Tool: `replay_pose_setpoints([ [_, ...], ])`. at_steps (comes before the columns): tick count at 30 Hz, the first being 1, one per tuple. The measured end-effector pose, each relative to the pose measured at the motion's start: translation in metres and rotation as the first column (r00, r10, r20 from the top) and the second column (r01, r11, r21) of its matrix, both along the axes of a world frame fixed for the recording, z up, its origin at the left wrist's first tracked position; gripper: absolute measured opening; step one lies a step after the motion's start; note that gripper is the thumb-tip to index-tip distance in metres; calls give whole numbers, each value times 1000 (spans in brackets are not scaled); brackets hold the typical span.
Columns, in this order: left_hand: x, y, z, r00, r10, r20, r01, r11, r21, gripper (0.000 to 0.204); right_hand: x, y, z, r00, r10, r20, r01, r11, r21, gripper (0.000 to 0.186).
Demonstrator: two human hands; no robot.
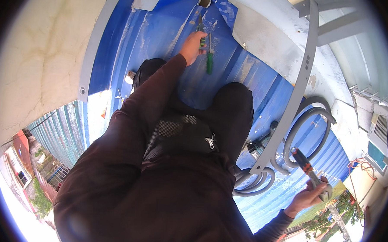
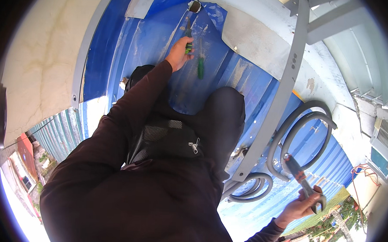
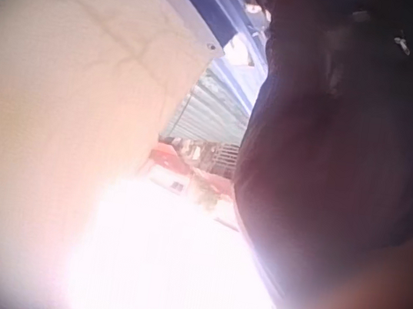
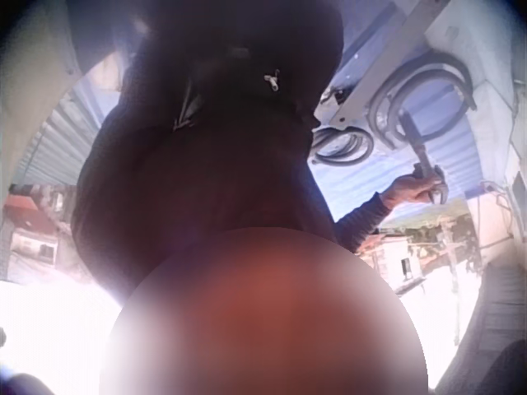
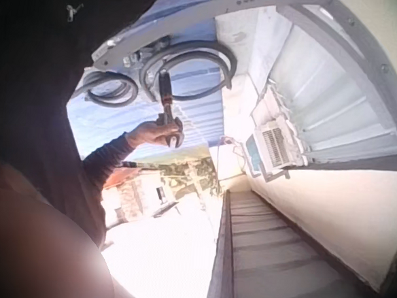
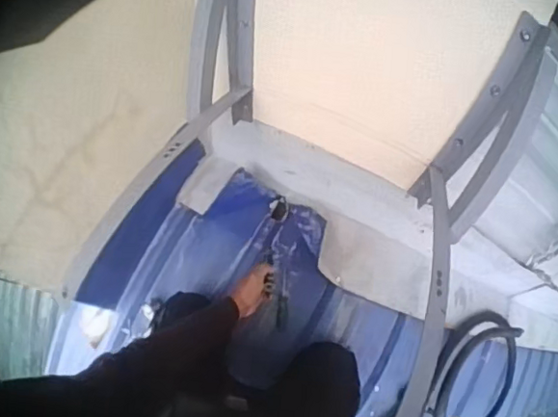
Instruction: The person kneels on a blue corrugated roof and uses pliers to remove fasteners from a metal trim piece. They then use a screwdriver to adjust or remove additional fasteners along the trim. The person handles the trim and tools repeatedly while working on the same section of the roof.
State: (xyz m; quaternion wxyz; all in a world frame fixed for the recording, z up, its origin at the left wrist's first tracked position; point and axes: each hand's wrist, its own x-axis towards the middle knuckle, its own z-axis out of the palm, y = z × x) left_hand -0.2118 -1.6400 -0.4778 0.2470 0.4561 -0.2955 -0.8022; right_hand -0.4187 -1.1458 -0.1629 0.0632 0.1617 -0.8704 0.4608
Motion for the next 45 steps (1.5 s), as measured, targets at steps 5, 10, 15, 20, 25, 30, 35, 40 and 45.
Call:
replay_pose_setpoints([
  [5, -5, -18, -6, 997, 22, -74, -19, 999, 46, 37, -16, -117, 100, 905, 364, -219, -408, 889, -209, 42],
  [10, -25, -41, -2, 986, 94, -141, -89, 995, 37, 41, 13, -254, 129, 486, 844, 229, -808, 533, -251, 33],
  [15, -54, -75, 1, 931, 267, -249, -204, 946, 251, 35, 64, -354, 111, 526, 374, 763, -739, 645, 193, 46],
  [20, -63, -97, -7, 896, 283, -343, -135, 908, 397, 19, 74, -447, 92, 396, 136, 908, -917, 107, 384, 59],
  [25, -66, -111, -13, 832, 308, -462, -71, 884, 461, 16, 62, -522, 59, 337, 174, 925, -941, 101, 323, 36],
  [30, -71, -120, -6, 743, 405, -533, -35, 818, 574, 14, 44, -589, -5, 529, 275, 803, -711, -373, 596, 41],
  [35, -78, -123, 4, 691, 450, -566, 6, 779, 627, 11, 44, -658, -62, -20, 780, 625, -507, -547, 666, 41],
  [40, -85, -121, 9, 655, 499, -568, 1, 750, 661, 10, 61, -717, -90, -278, 792, 543, -89, -584, 807, 40],
  [45, -95, -113, 13, 635, 515, -575, -43, 767, 640, 13, 63, -732, -99, -383, 800, 461, -157, -549, 821, 40],
])
